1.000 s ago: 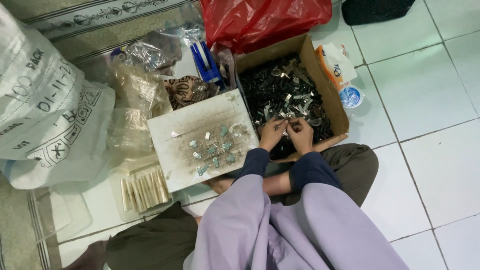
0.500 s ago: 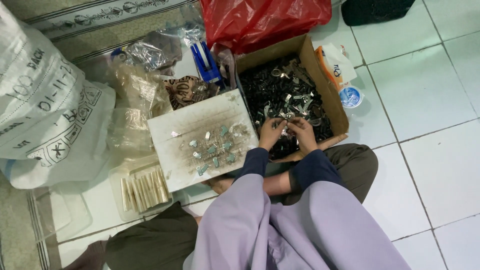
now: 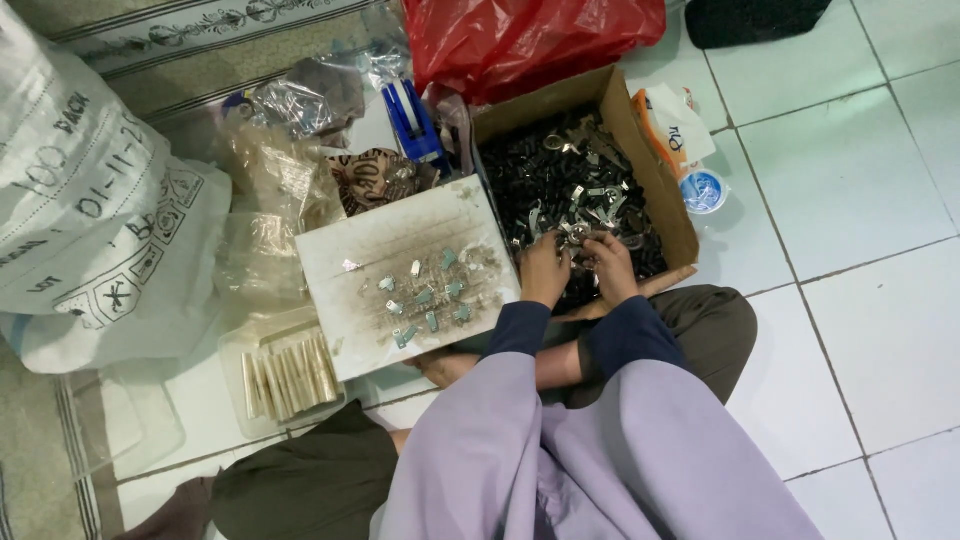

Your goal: Sorting and arranging small metal clips from a box onto a white board for inspection or assembly

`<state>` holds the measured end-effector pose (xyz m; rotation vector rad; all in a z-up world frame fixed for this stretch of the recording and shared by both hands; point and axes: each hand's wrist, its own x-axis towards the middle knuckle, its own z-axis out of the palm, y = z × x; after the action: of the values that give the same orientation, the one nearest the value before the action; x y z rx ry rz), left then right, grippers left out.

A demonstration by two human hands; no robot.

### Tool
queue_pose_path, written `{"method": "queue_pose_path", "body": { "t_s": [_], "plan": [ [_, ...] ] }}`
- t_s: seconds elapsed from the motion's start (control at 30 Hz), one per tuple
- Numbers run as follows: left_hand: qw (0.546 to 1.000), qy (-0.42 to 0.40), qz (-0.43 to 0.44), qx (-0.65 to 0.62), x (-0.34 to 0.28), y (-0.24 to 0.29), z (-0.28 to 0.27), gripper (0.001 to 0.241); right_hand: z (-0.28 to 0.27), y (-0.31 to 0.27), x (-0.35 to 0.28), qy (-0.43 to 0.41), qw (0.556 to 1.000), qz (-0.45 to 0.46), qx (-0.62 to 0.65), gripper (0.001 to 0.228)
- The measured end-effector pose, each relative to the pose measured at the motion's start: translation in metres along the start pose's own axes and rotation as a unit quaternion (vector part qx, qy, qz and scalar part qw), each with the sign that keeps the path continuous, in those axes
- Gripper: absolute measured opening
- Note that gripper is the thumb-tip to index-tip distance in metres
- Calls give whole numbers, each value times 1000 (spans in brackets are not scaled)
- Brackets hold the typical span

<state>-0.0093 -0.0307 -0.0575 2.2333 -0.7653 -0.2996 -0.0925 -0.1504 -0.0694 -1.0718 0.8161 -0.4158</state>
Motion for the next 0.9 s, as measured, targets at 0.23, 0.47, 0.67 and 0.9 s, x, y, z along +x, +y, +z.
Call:
{"method": "queue_pose_path", "body": {
  "t_s": [0.23,0.47,0.67,0.9],
  "plan": [
    [987,23,45,-153,0,0,-3,34,-14,22,15,-46,999,-5,-6,10],
    [957,-3,-10,-290,0,-3,3,26,-8,9,2,-97,994,-34,32,13],
    [933,-18,-52,-355,-19,-22,-17,26,12,-7,-30,-144,988,-50,-3,17],
    [932,3,-82,-353,-94,-51,-142,20,99,-14,-89,-257,941,-72,-207,27]
  ]
}}
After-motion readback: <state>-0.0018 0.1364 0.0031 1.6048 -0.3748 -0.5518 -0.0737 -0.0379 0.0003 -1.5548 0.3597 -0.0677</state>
